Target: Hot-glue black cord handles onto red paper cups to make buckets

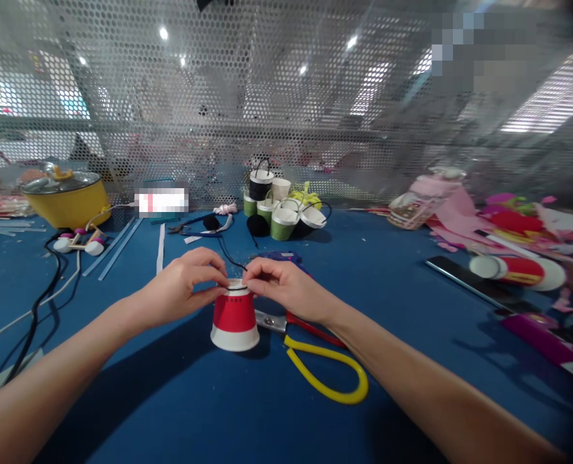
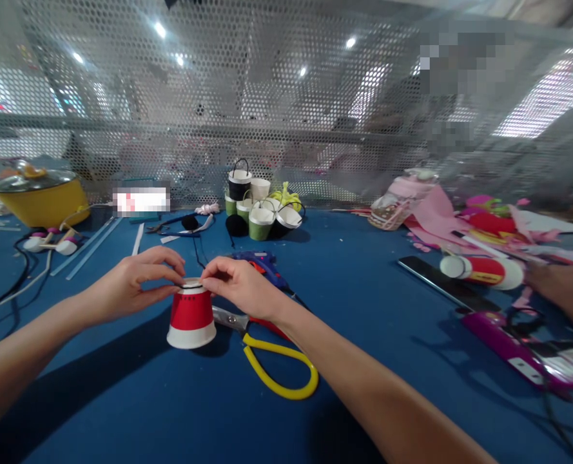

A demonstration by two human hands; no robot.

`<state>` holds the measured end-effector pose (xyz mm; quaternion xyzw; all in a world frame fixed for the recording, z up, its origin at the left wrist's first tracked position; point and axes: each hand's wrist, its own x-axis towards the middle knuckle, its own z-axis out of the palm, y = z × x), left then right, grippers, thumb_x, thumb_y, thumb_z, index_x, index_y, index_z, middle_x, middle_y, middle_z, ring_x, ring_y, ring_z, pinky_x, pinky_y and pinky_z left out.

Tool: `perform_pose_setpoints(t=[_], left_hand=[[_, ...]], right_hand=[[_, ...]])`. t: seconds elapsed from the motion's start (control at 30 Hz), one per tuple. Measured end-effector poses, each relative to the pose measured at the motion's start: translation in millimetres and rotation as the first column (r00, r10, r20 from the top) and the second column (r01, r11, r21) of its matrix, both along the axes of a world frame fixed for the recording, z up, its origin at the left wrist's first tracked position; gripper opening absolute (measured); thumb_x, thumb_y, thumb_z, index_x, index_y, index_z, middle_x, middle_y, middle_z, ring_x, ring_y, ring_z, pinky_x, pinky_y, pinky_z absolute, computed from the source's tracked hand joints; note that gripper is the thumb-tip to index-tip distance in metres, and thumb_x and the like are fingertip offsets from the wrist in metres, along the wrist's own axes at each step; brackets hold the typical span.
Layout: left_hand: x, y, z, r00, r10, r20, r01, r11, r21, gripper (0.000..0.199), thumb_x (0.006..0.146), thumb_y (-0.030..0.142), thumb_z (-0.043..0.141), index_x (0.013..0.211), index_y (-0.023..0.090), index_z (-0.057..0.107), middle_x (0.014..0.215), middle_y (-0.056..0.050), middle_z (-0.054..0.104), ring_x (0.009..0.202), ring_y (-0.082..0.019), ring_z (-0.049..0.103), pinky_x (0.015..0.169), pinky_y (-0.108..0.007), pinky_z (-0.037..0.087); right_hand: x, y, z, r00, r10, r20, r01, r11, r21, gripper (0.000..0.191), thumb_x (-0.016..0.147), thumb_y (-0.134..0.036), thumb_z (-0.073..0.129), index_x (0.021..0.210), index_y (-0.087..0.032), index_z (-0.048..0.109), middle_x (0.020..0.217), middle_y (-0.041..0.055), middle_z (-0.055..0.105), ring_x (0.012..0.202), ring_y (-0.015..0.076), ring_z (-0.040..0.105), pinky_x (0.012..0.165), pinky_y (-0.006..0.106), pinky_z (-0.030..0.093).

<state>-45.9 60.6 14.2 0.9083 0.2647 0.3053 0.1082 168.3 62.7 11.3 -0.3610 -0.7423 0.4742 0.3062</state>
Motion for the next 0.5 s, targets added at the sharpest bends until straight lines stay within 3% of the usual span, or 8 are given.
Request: perform_pose_setpoints(t=[0.5], left_hand=[[2.7, -0.5, -0.2, 0.998, -0.029, 0.048, 0.027, 0.999, 0.030, 0.015, 0.081, 0.016, 0.050, 0.079, 0.015, 0.065, 0.082, -0.009, 0.064, 0.094, -0.021, 0.057, 0.079, -0.036, 0.050]], right_hand=[[-0.8, -0.1, -1.9, 1.000, -0.008, -0.014, 0.008, 1.000, 0.003, 0.006, 0.078, -0.022, 0.055, 0.076, -0.016, 0.056, 0.074, -0.0009, 0.053, 0.068, 0.0106, 0.050, 0.066, 0.026, 0.042]])
